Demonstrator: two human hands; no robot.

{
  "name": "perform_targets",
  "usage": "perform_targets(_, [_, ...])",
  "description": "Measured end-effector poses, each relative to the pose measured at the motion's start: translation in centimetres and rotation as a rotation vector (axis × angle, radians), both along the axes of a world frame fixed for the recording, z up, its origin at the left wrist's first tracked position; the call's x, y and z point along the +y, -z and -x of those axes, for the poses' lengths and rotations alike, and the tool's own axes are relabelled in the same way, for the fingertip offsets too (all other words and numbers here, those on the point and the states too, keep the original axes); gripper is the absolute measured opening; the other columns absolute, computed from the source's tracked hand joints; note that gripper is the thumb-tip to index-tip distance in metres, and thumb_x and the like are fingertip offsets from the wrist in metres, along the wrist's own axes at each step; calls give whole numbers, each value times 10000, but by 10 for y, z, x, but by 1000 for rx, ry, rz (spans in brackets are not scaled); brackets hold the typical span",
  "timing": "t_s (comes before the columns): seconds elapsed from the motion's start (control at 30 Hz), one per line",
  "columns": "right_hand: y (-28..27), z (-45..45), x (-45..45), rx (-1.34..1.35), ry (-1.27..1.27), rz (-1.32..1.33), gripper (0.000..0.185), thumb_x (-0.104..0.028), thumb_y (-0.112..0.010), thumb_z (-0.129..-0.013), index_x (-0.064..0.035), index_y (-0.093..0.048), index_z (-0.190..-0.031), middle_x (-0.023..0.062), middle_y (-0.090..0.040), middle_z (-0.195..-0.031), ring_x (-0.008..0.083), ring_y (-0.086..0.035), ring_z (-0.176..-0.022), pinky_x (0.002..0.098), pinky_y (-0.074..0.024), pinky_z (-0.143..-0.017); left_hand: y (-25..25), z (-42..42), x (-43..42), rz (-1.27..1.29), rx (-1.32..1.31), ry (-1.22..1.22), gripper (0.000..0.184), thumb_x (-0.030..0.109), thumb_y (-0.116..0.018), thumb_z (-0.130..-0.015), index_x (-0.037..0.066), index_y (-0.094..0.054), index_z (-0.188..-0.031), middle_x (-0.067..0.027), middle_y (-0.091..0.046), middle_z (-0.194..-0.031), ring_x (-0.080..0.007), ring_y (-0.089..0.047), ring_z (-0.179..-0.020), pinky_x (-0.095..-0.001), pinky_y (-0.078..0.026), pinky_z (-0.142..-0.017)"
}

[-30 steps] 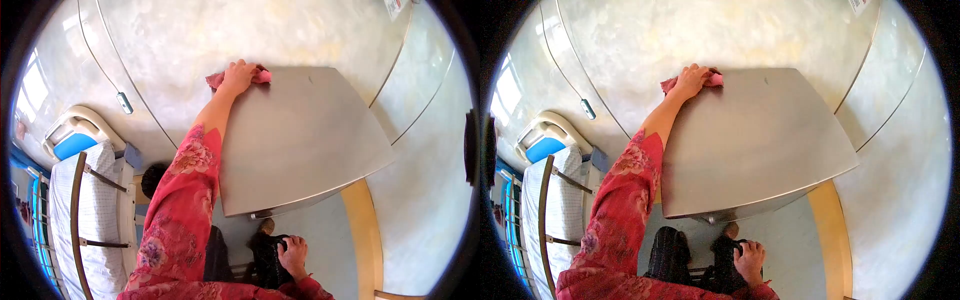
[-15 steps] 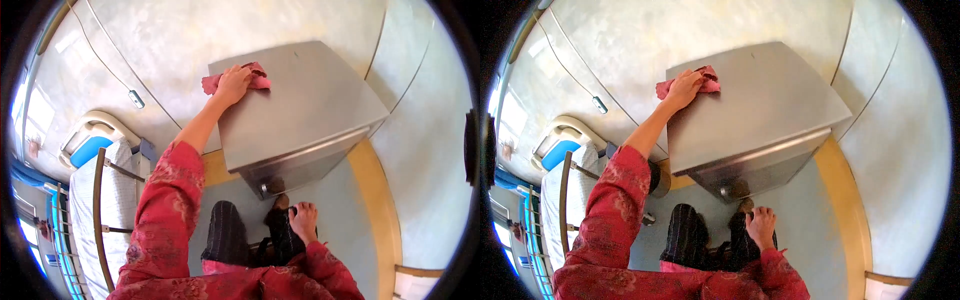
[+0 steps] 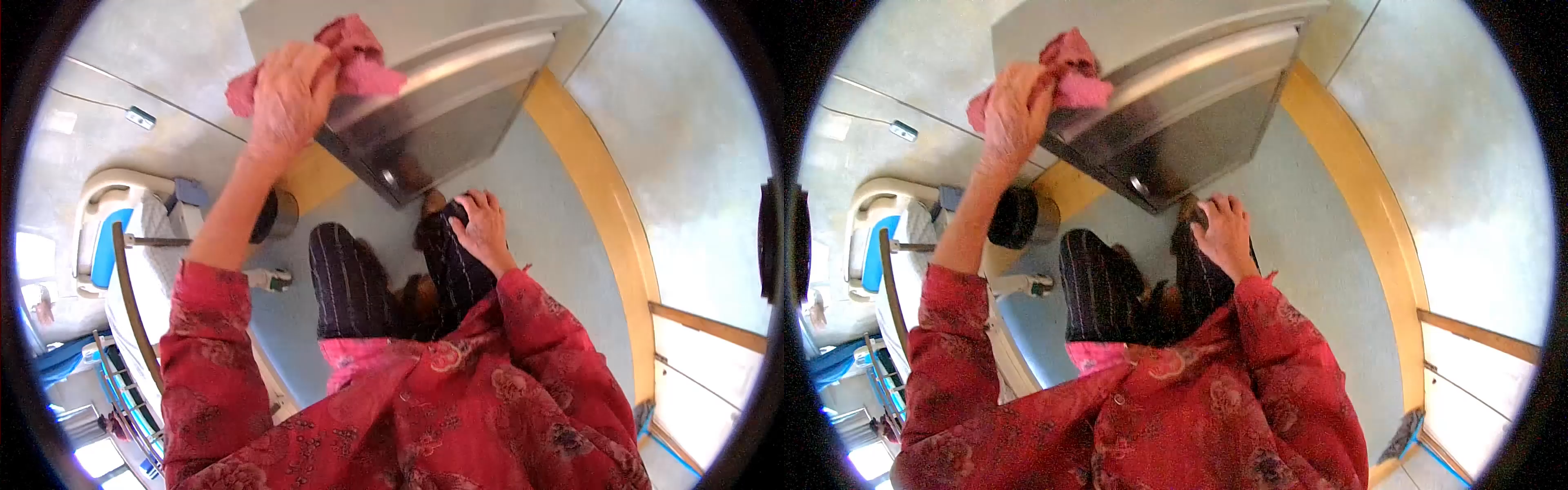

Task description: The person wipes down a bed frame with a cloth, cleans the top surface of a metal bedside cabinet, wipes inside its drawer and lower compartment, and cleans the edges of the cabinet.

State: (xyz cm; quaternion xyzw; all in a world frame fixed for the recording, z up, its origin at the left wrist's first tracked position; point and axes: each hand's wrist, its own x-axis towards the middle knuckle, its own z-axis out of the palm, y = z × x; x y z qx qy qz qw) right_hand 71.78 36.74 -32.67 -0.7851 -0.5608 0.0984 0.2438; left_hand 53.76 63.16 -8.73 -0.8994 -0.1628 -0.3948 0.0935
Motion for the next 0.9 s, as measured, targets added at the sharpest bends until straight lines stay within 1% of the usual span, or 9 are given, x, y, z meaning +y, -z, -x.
perform_targets(0.13, [-5,-1,-28,11,10,-12,468,-239,-752,-789,-162,-620,-1232,117,-459,-1445,412,-383,-1351,529,-372,-1025,1,2,0,15,62,-42,190,141,-657,-867,92,-605,-1043,-124,-618,-980,-367,-577,-902,-459,-471,-802])
perform_targets(0.3, [-18,-7,-47,-2,-8,-109,468,-197,-747,-787,-147,-617,-1234,140,-447,-1444,462,-362,-1345,547,-364,-1030,-8,1,14,179,162,-7,218,142,-637,-884,76,-597,-1087,-149,-605,-1013,-399,-555,-961,-483,-451,-850])
perform_targets(0.37, [-19,-10,-45,-13,15,-48,461,-192,-742,-791,-139,-617,-1231,143,-446,-1442,465,-363,-1342,546,-362,-1034,-15,-5,21,194,203,-11,215,131,-617,-899,82,-590,-1107,-156,-603,-1030,-407,-546,-981,-480,-445,-863])
perform_targets(0.43, [-16,-18,-43,-15,29,-76,443,-194,-740,-794,-142,-620,-1217,144,-459,-1427,468,-367,-1337,543,-361,-1037,-20,-16,33,239,296,-44,264,21,-538,-912,68,-559,-1171,-154,-560,-1087,-380,-528,-1050,-441,-425,-925])
perform_targets(0.47, [-11,-24,-42,1,29,-83,432,-200,-739,-795,-142,-623,-1207,146,-467,-1417,467,-366,-1337,544,-361,-1037,-20,-22,44,232,287,-9,272,10,-525,-917,77,-554,-1180,-151,-560,-1104,-379,-524,-1056,-444,-423,-937])
perform_targets(0.57, [0,-36,-35,5,60,-125,401,-227,-736,-799,-141,-634,-1177,146,-495,-1385,453,-381,-1322,547,-364,-1033,-27,-51,58,306,332,-64,276,10,-519,-922,87,-555,-1185,-145,-560,-1130,-373,-521,-1065,-436,-416,-960])
perform_targets(0.67, [-9,-47,-26,49,120,-53,396,-265,-727,-806,-143,-636,-1172,120,-530,-1336,409,-434,-1260,542,-391,-979,-17,-89,92,267,311,-34,298,8,-515,-923,101,-556,-1204,-140,-560,-1161,-364,-521,-1085,-426,-398,-999])
perform_targets(0.73, [-14,-50,-21,31,128,-26,402,-286,-724,-807,-136,-635,-1169,108,-538,-1315,408,-439,-1247,542,-406,-943,-15,-119,116,226,283,5,323,40,-540,-912,140,-579,-1217,-132,-590,-1240,-368,-528,-1156,-457,-402,-996])
perform_targets(0.9, [-19,-58,-11,16,101,-49,399,-268,-729,-798,-126,-634,-1159,118,-552,-1269,412,-469,-1193,536,-416,-903,-21,-201,158,221,312,80,342,72,-522,-925,136,-590,-1254,-109,-595,-1292,-331,-550,-1174,-434,-414,-1008])
